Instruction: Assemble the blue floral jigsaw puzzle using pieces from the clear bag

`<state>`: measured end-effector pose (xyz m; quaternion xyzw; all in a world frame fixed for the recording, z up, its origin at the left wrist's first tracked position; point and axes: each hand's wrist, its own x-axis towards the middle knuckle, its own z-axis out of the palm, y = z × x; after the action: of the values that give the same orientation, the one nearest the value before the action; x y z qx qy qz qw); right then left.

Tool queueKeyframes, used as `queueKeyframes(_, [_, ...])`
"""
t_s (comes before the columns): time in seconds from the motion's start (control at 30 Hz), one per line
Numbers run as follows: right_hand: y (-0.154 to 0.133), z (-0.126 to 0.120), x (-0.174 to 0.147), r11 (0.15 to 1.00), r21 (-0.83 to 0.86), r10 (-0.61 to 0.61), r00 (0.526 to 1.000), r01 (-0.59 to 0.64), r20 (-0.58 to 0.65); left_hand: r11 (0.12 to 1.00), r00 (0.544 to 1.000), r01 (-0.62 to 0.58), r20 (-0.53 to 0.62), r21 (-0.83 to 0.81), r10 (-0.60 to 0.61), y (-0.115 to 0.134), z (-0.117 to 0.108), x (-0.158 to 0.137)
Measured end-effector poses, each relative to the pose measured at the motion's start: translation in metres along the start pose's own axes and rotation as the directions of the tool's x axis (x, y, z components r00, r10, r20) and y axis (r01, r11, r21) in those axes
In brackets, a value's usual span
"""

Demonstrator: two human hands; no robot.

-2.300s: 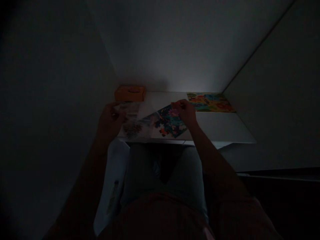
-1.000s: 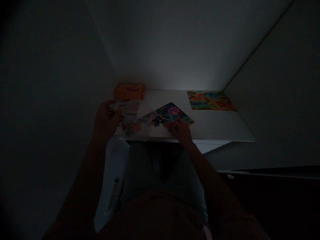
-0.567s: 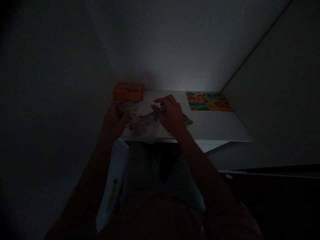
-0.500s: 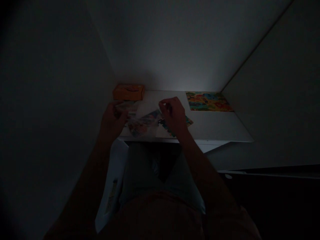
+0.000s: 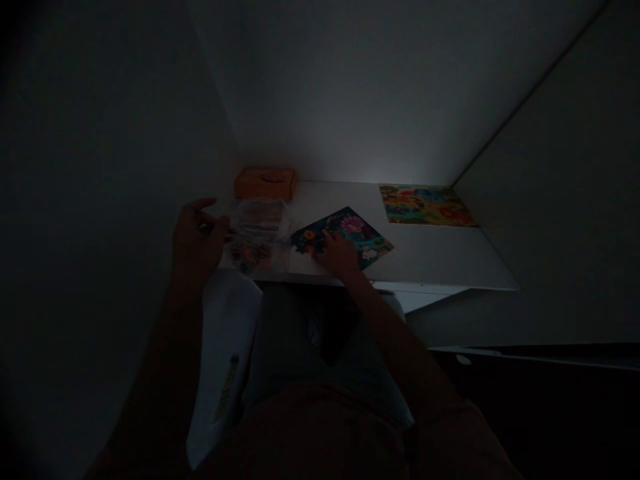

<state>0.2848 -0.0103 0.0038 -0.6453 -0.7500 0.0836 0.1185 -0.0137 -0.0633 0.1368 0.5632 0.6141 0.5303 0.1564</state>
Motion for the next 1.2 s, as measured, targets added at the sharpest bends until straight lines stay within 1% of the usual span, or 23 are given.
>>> queueKeyframes(0.17, [0.005,0.004,0.008,0.995,0.097,-0.028,1.0,0.028,-0.003,1.0,1.0,-0.002,0.019,-0.019,0.002,0.002,0.001,-0.004])
queueKeyframes(0.27, [0.007,0.008,0.011,0.968,0.246,-0.055,0.998,0.055,-0.006,1.0,0.999,-0.002,0.038,-0.031,0.003,0.003,0.004,-0.005])
queueKeyframes(0.33, [0.011,0.008,0.014,0.923,0.38,-0.066,0.998,0.069,-0.021,0.999,0.999,0.0,0.044,-0.033,0.002,0.003,0.007,-0.006])
queueKeyframes(0.4, [0.02,0.003,0.018,0.861,0.503,-0.035,0.996,0.073,-0.085,0.999,0.999,0.002,0.053,-0.037,0.0,0.003,0.011,-0.007])
queueKeyframes(0.43, [0.026,-0.002,0.02,0.827,0.557,0.004,0.989,0.08,-0.148,0.999,0.998,0.004,0.059,-0.038,-0.002,0.003,0.013,-0.007])
queueKeyframes(0.47, [0.031,-0.009,0.023,0.789,0.606,0.058,0.97,0.1,-0.236,0.999,0.998,0.006,0.068,-0.037,-0.003,0.003,0.015,-0.008])
queueKeyframes(0.5, [0.035,-0.019,0.026,0.75,0.647,0.122,0.932,0.139,-0.342,0.999,0.997,0.008,0.079,-0.035,-0.006,0.004,0.017,-0.008])
queueKeyframes(0.53, [0.037,-0.03,0.028,0.711,0.673,0.185,0.871,0.201,-0.455,0.999,0.996,0.013,0.091,-0.03,-0.01,0.004,0.018,-0.009])
queueKeyframes(0.6, [0.03,-0.056,0.029,0.651,0.663,0.263,0.709,0.37,-0.654,1.0,0.993,0.021,0.115,-0.02,-0.018,0.005,0.021,-0.011])
queueKeyframes(0.63, [0.022,-0.07,0.028,0.638,0.624,0.253,0.642,0.451,-0.723,1.0,0.992,0.02,0.122,-0.016,-0.018,0.006,0.023,-0.012])
queueKeyframes(0.67, [0.011,-0.082,0.025,0.638,0.583,0.201,0.623,0.503,-0.756,1.0,0.992,0.018,0.126,-0.015,-0.016,0.006,0.024,-0.012])
queueKeyframes(0.73, [-0.014,-0.103,0.016,0.657,0.524,0.004,0.693,0.542,-0.721,1.0,0.992,0.014,0.122,-0.017,-0.011,0.005,0.026,-0.012])
queueKeyframes(0.77, [-0.025,-0.109,0.011,0.678,0.487,-0.123,0.738,0.55,-0.663,1.0,0.993,0.013,0.116,-0.022,-0.01,0.004,0.027,-0.011])
queueKeyframes(0.8, [-0.033,-0.112,0.007,0.692,0.46,-0.183,0.751,0.557,-0.634,1.0,0.994,0.014,0.107,-0.027,-0.011,0.003,0.026,-0.01])
queueKeyframes(0.83, [-0.038,-0.112,0.005,0.705,0.447,-0.204,0.761,0.551,-0.615,0.999,0.995,0.015,0.094,-0.029,-0.012,0.001,0.024,-0.009])
queueKeyframes(0.9, [-0.037,-0.102,0.006,0.73,0.467,-0.139,0.777,0.499,-0.614,1.0,0.998,0.013,0.059,-0.02,-0.011,-0.003,0.017,-0.005])
queueKeyframes(0.93, [-0.033,-0.094,0.009,0.744,0.487,-0.1,0.797,0.457,-0.595,1.0,0.999,0.014,0.04,-0.016,-0.014,-0.005,0.012,-0.004])
queueKeyframes(0.97, [-0.028,-0.083,0.013,0.763,0.502,-0.083,0.833,0.406,-0.547,1.0,1.0,0.02,0.023,-0.016,-0.019,-0.007,0.006,-0.003])
queueKeyframes(1.0, [-0.022,-0.071,0.017,0.792,0.497,-0.099,0.879,0.354,-0.467,0.999,1.0,0.028,0.009,-0.019,-0.028,-0.009,0.0,-0.002])
queueKeyframes(1.03, [-0.018,-0.059,0.021,0.828,0.472,-0.135,0.925,0.302,-0.355,0.999,0.999,0.037,-0.003,-0.025,-0.037,-0.01,-0.006,-0.002])
queueKeyframes(1.07, [-0.015,-0.047,0.024,0.867,0.429,-0.163,0.958,0.253,-0.236,0.999,0.999,0.045,-0.013,-0.03,-0.046,-0.011,-0.012,-0.002])
queueKeyframes(1.13, [-0.015,-0.026,0.027,0.941,0.29,-0.168,0.985,0.175,-0.049,0.999,0.998,0.045,-0.033,-0.029,-0.046,-0.013,-0.022,-0.002])
queueKeyframes(1.2, [-0.021,-0.011,0.026,0.983,0.136,-0.129,0.991,0.125,0.025,0.999,0.998,0.034,-0.047,-0.02,-0.035,-0.015,-0.029,-0.003])
